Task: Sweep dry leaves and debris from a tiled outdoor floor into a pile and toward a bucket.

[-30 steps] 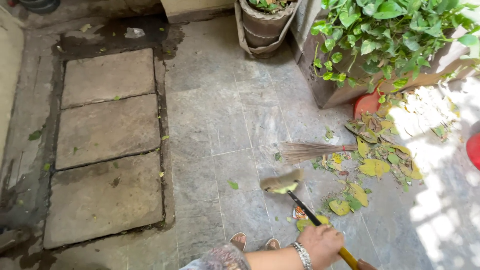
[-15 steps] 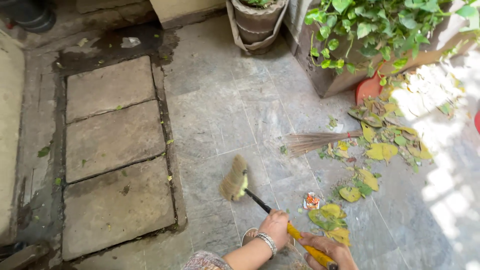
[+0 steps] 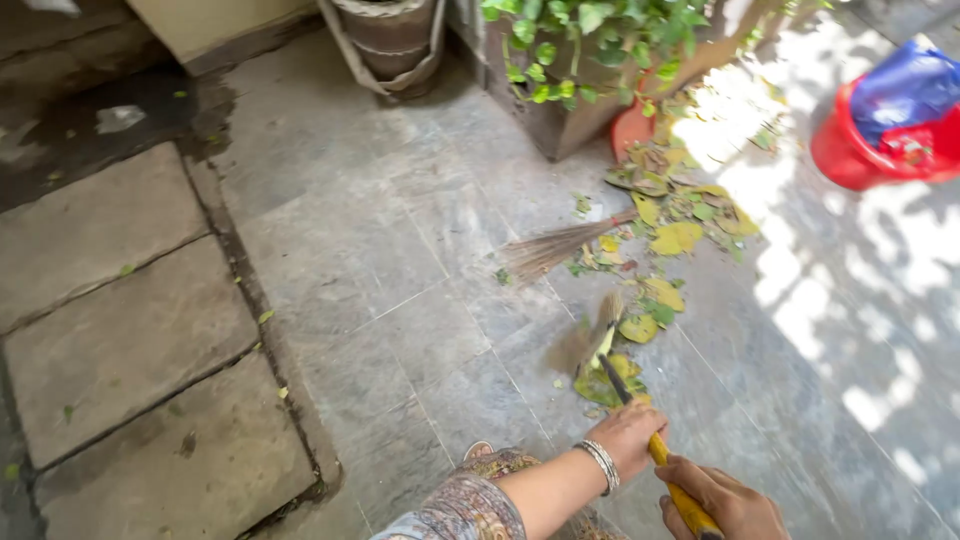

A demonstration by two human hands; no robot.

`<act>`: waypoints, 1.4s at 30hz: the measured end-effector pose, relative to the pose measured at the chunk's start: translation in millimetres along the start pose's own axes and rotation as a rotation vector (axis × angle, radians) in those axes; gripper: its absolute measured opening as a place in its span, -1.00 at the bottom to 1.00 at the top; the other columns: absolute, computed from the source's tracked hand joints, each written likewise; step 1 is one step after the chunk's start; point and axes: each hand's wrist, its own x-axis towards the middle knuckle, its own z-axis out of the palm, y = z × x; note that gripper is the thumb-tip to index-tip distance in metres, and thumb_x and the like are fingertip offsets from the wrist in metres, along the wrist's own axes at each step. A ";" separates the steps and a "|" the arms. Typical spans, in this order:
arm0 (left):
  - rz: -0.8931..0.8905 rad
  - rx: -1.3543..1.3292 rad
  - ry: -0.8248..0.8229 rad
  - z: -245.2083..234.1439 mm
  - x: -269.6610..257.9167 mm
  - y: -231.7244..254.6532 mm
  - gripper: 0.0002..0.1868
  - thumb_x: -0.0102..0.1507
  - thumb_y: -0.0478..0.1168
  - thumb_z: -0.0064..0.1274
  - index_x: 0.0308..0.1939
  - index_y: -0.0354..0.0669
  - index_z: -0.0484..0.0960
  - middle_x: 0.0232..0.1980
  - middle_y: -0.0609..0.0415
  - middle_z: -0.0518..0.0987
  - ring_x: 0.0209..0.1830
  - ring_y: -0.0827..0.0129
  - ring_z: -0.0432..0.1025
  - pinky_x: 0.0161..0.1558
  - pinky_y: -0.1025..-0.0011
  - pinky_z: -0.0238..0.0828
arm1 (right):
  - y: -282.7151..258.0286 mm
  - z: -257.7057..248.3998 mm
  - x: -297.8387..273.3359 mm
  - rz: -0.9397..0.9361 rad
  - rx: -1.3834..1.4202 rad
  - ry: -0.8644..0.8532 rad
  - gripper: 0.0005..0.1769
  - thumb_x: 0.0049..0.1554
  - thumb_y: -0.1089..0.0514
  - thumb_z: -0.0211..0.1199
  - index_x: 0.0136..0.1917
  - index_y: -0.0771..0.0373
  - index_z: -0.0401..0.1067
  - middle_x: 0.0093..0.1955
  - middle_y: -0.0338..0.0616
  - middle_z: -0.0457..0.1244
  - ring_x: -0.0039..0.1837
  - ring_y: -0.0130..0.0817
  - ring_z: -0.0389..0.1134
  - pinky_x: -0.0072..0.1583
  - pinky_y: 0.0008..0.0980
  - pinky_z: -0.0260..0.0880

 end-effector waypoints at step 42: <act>0.104 0.568 -0.750 198.8 83.2 2.3 -0.75 0.13 -0.19 0.21 -0.13 -0.15 0.76 -0.02 -0.20 0.68 0.06 -0.04 0.57 0.09 0.12 0.53 | 178.1 8.5 -73.1 -0.079 0.644 0.227 -0.75 -0.02 0.31 0.40 -0.02 0.23 0.61 0.04 -0.17 0.52 0.06 -0.34 0.56 0.14 -0.39 0.53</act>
